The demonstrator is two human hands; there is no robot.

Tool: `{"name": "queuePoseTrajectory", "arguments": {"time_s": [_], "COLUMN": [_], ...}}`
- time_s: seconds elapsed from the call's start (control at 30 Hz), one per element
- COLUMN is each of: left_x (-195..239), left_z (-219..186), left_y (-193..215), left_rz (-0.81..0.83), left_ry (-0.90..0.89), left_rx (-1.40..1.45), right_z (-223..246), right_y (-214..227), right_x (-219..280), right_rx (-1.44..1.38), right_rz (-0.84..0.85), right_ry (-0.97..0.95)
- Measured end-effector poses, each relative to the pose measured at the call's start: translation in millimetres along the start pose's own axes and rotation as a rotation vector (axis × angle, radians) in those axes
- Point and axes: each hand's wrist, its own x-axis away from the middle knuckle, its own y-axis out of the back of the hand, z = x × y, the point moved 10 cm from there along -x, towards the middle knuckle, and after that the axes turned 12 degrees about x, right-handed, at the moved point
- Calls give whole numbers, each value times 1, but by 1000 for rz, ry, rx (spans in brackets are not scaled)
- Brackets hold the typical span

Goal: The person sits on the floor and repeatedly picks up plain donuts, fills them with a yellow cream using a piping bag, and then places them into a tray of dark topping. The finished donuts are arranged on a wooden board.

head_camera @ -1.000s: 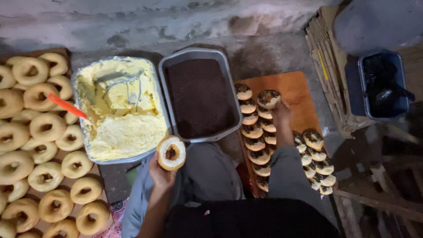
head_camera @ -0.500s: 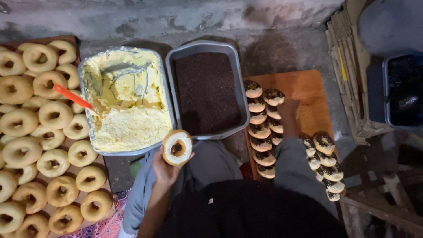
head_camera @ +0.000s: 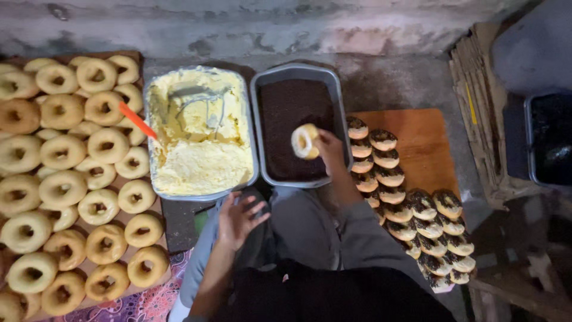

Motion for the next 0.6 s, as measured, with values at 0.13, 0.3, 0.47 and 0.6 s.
{"name": "queuePoseTrajectory", "arguments": {"time_s": [0.13,0.3,0.47,0.6], "left_x": [20,11,-19,-23], "left_z": [-31,-29,-20,-25], "left_y": [-3,32,64,78], "left_rz": [41,1,52,155], "left_ry": [-82,-108,-148,-185], "left_rx": [10,30,66,111], "right_z": [7,57,8,-19], "right_y": [-21,-56,55,146], "right_x": [-16,35,14,39], "right_rx": [368,1270,208,-723], "right_rz": [16,-152,-135,-9], "right_ry": [112,649,15,-161]}}
